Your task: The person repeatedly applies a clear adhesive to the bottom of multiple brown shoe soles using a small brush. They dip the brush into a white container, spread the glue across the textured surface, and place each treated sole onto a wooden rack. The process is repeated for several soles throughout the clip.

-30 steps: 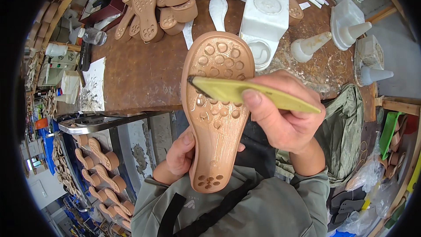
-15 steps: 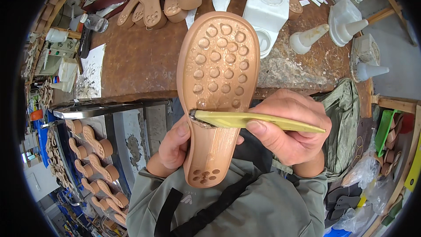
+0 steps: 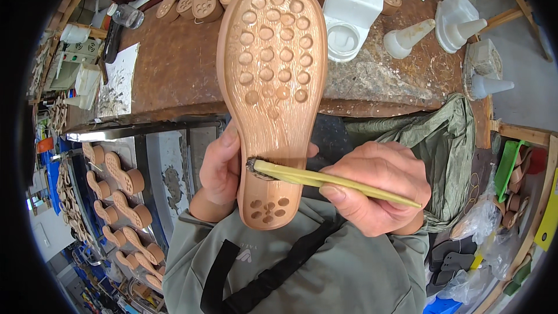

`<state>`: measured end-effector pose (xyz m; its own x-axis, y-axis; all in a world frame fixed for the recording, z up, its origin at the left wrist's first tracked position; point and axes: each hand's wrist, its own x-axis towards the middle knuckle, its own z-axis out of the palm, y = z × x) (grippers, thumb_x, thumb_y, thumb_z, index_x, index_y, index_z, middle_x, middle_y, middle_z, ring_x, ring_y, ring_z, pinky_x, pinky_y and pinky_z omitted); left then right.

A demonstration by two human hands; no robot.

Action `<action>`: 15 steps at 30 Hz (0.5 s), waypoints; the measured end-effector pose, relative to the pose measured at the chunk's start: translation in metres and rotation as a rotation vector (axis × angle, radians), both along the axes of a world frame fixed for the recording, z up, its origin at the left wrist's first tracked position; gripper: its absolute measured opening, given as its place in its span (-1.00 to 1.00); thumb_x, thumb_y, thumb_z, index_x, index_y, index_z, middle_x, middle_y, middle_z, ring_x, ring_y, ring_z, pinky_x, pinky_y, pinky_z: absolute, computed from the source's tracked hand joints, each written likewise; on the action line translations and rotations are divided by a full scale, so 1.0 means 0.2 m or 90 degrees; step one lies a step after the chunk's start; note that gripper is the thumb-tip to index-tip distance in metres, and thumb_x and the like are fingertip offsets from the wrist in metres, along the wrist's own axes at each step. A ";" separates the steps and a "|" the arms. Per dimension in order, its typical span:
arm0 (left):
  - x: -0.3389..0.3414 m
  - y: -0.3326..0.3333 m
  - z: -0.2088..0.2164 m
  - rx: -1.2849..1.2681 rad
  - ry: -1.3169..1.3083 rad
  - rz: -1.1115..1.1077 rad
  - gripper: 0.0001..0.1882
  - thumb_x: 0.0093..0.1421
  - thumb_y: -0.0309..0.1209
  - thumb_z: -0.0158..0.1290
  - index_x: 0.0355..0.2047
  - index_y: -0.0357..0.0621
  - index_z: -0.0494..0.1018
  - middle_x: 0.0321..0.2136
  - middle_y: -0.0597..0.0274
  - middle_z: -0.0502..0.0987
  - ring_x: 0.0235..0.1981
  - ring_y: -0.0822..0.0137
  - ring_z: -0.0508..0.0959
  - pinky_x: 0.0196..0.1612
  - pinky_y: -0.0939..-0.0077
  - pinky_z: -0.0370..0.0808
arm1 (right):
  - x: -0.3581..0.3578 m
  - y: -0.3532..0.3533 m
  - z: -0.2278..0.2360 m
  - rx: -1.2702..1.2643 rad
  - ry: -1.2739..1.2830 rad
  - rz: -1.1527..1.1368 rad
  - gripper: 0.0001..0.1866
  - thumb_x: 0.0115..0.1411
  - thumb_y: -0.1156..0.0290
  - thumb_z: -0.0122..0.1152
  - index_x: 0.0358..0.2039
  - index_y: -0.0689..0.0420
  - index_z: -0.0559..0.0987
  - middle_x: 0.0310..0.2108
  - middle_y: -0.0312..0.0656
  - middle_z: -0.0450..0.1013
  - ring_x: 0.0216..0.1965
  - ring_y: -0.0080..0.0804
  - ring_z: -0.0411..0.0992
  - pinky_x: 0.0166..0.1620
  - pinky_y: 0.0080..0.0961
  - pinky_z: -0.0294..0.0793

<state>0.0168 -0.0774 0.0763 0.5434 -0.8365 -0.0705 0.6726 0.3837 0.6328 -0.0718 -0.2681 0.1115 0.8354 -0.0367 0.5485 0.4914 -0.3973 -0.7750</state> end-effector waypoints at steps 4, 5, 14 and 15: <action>0.01 0.01 -0.02 -0.016 -0.010 0.032 -0.34 0.28 -0.09 -0.27 0.23 -0.30 -0.05 0.06 -0.05 0.33 0.00 0.15 0.46 0.08 0.28 0.39 | 0.00 0.03 -0.01 -0.010 -0.052 0.066 -0.84 -0.07 0.59 0.31 -0.45 0.39 0.56 -0.64 -0.08 0.48 -0.72 -0.41 0.42 -0.68 -0.62 0.36; 0.01 0.02 -0.02 -0.016 -0.009 0.038 -0.36 0.28 -0.10 -0.28 0.23 -0.29 -0.04 0.05 -0.05 0.33 0.00 0.15 0.47 0.07 0.28 0.40 | -0.01 0.05 0.00 -0.013 -0.062 0.069 -0.83 -0.10 0.60 0.32 -0.45 0.40 0.55 -0.64 -0.06 0.48 -0.73 -0.41 0.42 -0.70 -0.61 0.36; -0.03 0.01 0.01 0.013 0.016 0.149 -0.37 0.29 -0.10 -0.41 0.16 -0.40 0.13 -0.06 -0.22 0.44 -0.10 -0.01 0.53 -0.04 0.27 0.49 | -0.08 0.17 0.02 -0.069 -0.132 0.103 -0.76 -0.20 0.60 0.35 -0.46 0.42 0.55 -0.63 -0.06 0.47 -0.76 -0.45 0.38 -0.76 -0.62 0.30; -0.03 0.01 0.01 -0.004 0.031 0.150 -0.38 0.29 -0.11 -0.41 0.16 -0.40 0.14 -0.05 -0.21 0.44 -0.10 -0.01 0.53 -0.04 0.28 0.50 | -0.09 0.18 0.02 -0.078 -0.139 0.107 -0.76 -0.20 0.60 0.35 -0.46 0.42 0.55 -0.63 -0.06 0.47 -0.76 -0.45 0.38 -0.76 -0.63 0.30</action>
<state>0.0108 -0.0750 0.0783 0.7196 -0.6876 -0.0968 0.5937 0.5371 0.5992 -0.0898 -0.2317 0.1161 0.6856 0.1704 0.7078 0.7084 -0.3803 -0.5946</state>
